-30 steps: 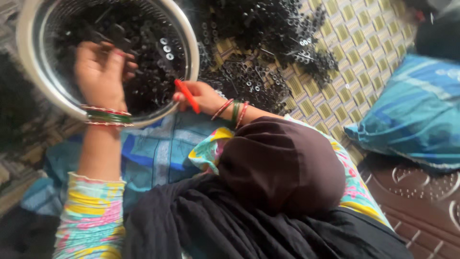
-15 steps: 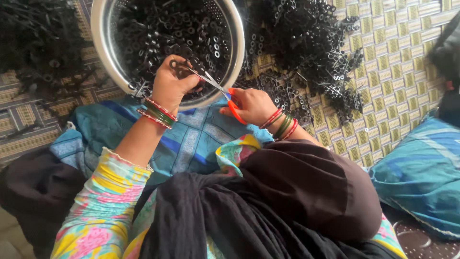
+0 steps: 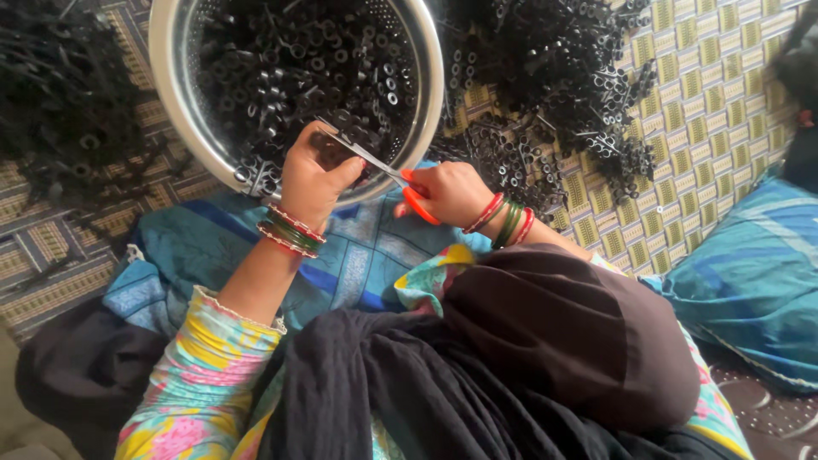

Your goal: The person sits on the floor and uses red-handled scissors to cut small black metal parts from a perforated metal bowl. The cut pieces fall into the bowl while the person continues to pick and cut additional parts.

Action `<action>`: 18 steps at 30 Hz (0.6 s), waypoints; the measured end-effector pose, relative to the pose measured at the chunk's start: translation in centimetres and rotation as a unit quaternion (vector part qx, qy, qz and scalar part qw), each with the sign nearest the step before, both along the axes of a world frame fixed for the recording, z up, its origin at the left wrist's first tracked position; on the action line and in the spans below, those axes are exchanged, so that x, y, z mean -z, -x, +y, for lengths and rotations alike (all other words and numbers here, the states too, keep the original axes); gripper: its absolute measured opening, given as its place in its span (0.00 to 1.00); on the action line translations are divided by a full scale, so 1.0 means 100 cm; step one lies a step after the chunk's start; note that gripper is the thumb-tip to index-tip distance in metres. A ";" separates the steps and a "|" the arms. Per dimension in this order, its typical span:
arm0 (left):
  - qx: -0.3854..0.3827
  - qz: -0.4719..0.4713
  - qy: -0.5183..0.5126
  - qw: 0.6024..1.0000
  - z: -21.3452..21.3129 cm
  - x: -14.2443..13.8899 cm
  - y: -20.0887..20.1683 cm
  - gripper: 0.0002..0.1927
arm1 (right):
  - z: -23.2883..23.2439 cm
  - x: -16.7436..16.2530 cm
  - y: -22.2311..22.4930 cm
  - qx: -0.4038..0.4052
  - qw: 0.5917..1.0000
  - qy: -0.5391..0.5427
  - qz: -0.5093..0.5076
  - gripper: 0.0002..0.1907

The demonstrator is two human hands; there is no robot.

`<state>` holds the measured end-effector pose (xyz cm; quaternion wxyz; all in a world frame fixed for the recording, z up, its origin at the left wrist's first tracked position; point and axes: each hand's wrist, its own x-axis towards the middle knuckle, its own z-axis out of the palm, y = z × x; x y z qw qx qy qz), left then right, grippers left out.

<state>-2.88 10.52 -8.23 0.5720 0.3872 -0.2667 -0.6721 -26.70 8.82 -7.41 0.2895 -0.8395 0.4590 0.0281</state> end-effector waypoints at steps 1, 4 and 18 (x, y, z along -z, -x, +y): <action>-0.003 0.010 -0.009 1.000 0.000 0.002 -0.001 0.17 | -0.001 -0.002 -0.003 0.000 1.000 -0.001 -0.018 0.21; 0.027 -0.085 0.035 0.995 0.002 0.008 -0.001 0.19 | -0.006 -0.010 -0.012 -0.011 0.998 0.009 -0.057 0.25; 0.083 -0.228 0.055 0.969 0.006 -0.008 -0.005 0.14 | -0.009 -0.043 -0.036 0.030 0.996 -0.023 -0.076 0.23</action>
